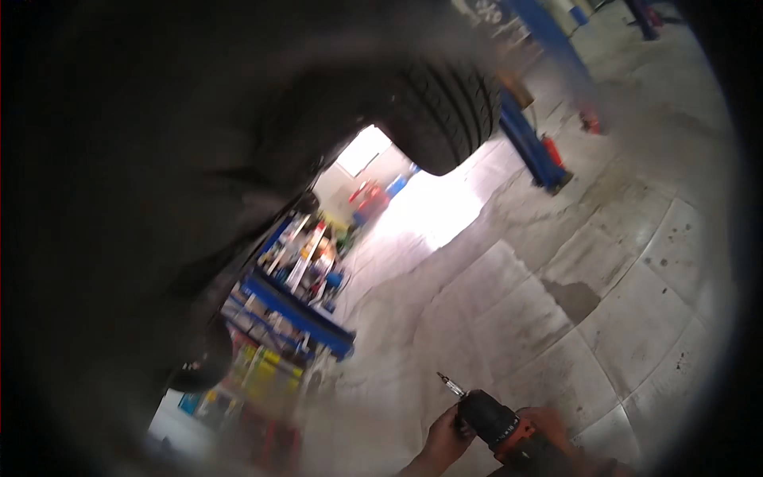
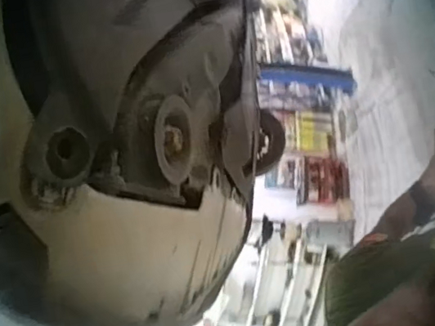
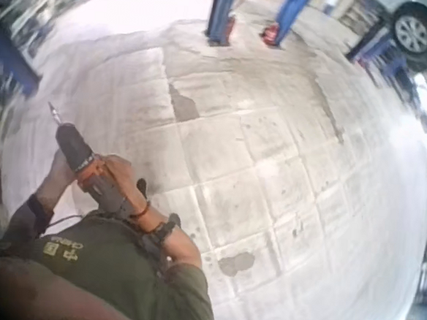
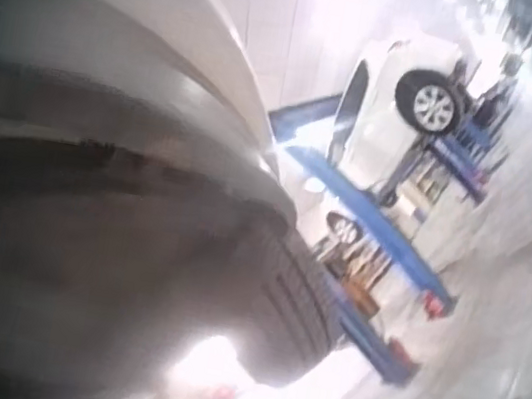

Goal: The person uses a cordless impact driver to remove bolts from the underside of a vehicle. They work on multiple fasteners in the undercarriage area, occasionally adjusting their position and the tool to reach different bolts.

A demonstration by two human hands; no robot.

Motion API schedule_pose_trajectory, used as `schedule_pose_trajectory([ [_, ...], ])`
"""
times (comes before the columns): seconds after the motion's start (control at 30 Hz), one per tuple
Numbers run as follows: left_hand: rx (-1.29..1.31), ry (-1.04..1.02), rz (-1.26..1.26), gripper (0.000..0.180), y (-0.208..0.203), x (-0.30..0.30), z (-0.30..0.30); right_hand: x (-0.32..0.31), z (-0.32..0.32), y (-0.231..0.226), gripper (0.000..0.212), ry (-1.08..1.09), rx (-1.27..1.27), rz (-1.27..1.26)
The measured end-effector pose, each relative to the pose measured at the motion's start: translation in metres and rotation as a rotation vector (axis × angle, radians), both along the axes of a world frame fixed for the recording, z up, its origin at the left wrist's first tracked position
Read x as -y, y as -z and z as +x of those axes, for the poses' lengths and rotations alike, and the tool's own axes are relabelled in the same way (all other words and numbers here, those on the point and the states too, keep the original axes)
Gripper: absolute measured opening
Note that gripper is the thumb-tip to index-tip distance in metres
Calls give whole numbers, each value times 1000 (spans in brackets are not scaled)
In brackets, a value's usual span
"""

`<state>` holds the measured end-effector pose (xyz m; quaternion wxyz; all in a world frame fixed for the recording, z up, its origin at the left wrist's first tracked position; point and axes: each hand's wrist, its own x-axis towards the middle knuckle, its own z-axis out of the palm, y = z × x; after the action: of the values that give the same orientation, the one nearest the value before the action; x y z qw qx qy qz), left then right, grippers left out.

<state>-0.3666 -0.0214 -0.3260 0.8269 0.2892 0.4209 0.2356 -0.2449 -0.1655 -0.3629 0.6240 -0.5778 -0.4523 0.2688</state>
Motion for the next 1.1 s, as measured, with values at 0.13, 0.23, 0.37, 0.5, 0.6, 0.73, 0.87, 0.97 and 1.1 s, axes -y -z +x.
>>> schedule_pose_trajectory([
  [0.13,116,-42,-19,30,15,28,-46,13,-16,49,25,-232,-128,-233],
  [0.23,237,-41,-5,27,-7,51,-75,24,-40,56,24,-338,-205,-256],
  [0.37,425,3,58,25,-22,67,-114,34,-66,20,23,-408,-327,-85],
  [0.5,298,-229,-28,22,-32,96,-136,52,-85,-38,26,-446,-479,129],
  [0.6,157,-380,-84,18,-57,121,-143,64,-106,-55,30,-451,-504,236],
  [0.73,303,-373,-79,12,-34,128,-205,62,-147,-28,36,-358,-195,398],
  [0.87,272,-309,64,20,-42,146,-240,58,-194,-3,43,-254,65,533],
  [0.97,136,-373,191,26,-41,162,-260,62,-228,19,45,-457,-276,399],
  [1.1,-68,-437,338,31,-52,185,-285,68,-264,46,46,-715,-619,180],
])
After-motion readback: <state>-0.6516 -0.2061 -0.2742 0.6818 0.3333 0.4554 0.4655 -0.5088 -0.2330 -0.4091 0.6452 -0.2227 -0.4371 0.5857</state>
